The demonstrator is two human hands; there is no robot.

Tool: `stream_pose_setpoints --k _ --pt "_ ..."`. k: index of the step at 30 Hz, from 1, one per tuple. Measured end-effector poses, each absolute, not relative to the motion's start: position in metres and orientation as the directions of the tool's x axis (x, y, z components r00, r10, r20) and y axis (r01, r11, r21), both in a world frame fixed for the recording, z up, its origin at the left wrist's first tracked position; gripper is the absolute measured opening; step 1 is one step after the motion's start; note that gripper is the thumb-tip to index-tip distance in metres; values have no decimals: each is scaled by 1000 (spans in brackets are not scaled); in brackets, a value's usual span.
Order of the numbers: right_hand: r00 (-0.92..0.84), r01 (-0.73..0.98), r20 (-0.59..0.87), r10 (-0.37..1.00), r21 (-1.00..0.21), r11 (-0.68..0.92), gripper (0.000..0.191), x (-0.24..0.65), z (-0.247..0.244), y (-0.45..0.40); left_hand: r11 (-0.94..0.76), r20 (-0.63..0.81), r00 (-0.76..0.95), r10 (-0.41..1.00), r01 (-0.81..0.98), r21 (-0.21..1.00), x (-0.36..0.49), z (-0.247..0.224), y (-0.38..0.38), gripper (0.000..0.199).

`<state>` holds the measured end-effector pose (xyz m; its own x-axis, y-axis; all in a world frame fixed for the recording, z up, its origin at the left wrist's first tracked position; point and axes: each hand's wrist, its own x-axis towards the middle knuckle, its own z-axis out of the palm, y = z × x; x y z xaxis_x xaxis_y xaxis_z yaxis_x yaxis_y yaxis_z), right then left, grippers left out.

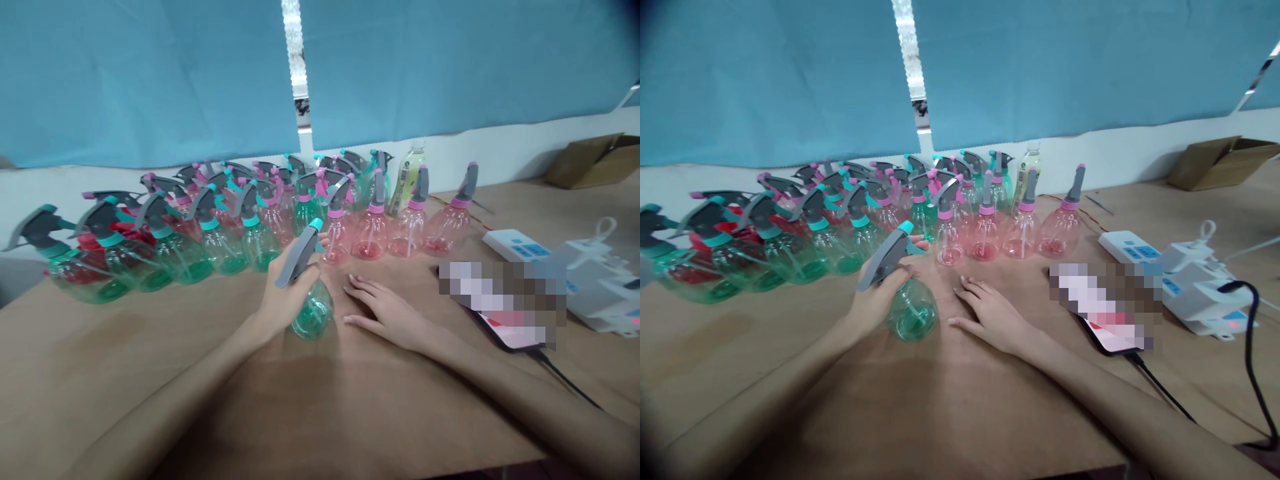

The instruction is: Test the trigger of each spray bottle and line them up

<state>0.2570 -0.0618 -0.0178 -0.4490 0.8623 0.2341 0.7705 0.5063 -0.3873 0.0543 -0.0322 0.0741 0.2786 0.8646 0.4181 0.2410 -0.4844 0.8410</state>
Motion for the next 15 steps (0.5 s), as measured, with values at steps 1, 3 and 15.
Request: stream_pose_setpoints --k 1,3,15 --pt "-449 772 234 862 -384 506 72 257 -18 -62 -477 413 275 868 236 846 54 74 -32 35" --pt "-449 770 239 861 -384 509 71 257 -18 -62 -463 402 271 875 226 857 54 74 -32 33" --pt "-447 762 244 860 -400 510 71 258 -21 -61 -506 431 295 853 257 824 54 75 -30 25"
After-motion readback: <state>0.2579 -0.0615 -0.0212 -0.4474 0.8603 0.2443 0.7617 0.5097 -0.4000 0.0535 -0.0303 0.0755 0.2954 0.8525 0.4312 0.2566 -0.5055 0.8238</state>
